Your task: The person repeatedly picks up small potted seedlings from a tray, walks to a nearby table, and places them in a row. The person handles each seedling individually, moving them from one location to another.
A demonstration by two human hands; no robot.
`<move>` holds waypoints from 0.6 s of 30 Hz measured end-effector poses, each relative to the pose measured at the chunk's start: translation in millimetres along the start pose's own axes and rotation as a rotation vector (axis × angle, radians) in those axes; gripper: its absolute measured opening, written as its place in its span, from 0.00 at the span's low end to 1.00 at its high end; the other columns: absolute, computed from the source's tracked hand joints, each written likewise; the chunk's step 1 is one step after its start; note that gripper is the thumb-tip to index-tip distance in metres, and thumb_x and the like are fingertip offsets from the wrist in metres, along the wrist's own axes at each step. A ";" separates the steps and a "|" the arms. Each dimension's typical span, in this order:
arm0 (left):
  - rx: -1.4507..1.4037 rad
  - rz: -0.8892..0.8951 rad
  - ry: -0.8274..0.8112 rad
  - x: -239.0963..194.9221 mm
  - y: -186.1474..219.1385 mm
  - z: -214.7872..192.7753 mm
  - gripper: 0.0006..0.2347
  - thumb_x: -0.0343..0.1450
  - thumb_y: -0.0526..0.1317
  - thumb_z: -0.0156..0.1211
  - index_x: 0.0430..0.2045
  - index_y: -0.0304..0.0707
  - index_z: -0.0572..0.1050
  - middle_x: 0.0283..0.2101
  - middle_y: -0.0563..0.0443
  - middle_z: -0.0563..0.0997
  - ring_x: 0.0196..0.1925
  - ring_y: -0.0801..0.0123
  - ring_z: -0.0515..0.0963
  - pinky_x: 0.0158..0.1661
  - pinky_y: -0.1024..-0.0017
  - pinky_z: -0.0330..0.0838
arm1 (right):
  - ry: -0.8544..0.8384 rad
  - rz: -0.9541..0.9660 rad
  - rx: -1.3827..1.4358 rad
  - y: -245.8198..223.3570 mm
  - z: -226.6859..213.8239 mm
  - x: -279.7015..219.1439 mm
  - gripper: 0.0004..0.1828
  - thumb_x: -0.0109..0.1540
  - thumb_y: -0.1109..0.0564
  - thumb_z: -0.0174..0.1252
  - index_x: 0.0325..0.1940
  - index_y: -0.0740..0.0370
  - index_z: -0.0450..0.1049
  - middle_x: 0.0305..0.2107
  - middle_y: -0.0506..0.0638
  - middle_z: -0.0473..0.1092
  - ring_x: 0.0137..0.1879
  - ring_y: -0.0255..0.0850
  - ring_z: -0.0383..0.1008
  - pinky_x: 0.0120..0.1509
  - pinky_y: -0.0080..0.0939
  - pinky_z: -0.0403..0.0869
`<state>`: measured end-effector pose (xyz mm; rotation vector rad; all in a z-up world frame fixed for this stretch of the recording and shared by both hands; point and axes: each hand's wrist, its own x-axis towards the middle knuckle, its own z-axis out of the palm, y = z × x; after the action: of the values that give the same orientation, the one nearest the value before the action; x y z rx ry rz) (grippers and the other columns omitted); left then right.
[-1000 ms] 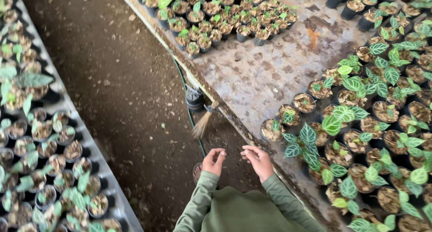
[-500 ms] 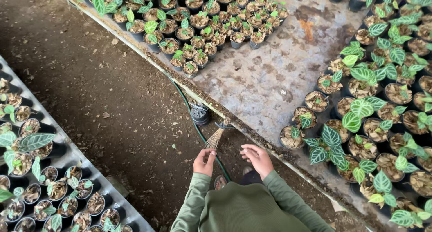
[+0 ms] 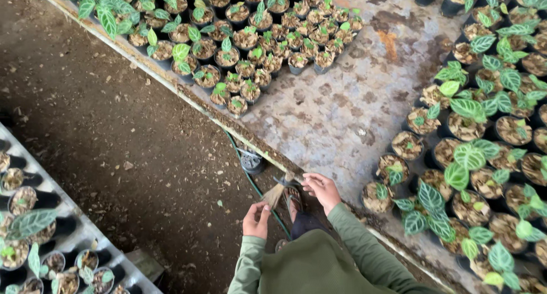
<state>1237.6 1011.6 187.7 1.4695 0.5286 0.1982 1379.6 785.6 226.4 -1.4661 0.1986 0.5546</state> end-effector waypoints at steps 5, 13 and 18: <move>-0.038 0.010 0.000 58.5 1.7 11.6 0.09 0.73 0.38 0.61 0.42 0.32 0.79 0.38 0.51 0.85 0.38 0.76 0.81 0.42 0.75 0.78 | 0.045 0.048 0.106 -15.0 -4.9 103.0 0.15 0.67 0.55 0.56 0.56 0.61 0.77 0.42 0.52 0.80 0.42 0.36 0.78 0.42 0.37 0.73; 0.172 -0.048 0.010 143.9 39.2 60.4 0.09 0.72 0.38 0.63 0.42 0.34 0.80 0.35 0.52 0.86 0.35 0.76 0.81 0.39 0.75 0.76 | 0.127 0.190 0.159 -55.1 -31.3 271.1 0.16 0.67 0.54 0.58 0.57 0.60 0.76 0.41 0.53 0.79 0.39 0.37 0.78 0.37 0.39 0.74; 0.220 -0.111 -0.010 189.7 73.9 99.9 0.09 0.72 0.39 0.62 0.42 0.35 0.81 0.34 0.53 0.85 0.34 0.76 0.81 0.38 0.76 0.77 | 0.228 0.186 0.203 -68.4 -51.4 366.4 0.16 0.68 0.56 0.55 0.59 0.61 0.75 0.41 0.56 0.79 0.36 0.38 0.79 0.34 0.38 0.73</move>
<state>1462.1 1014.3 219.8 1.6483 0.6376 0.0458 1737.1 820.6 114.4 -1.3180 0.5596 0.5003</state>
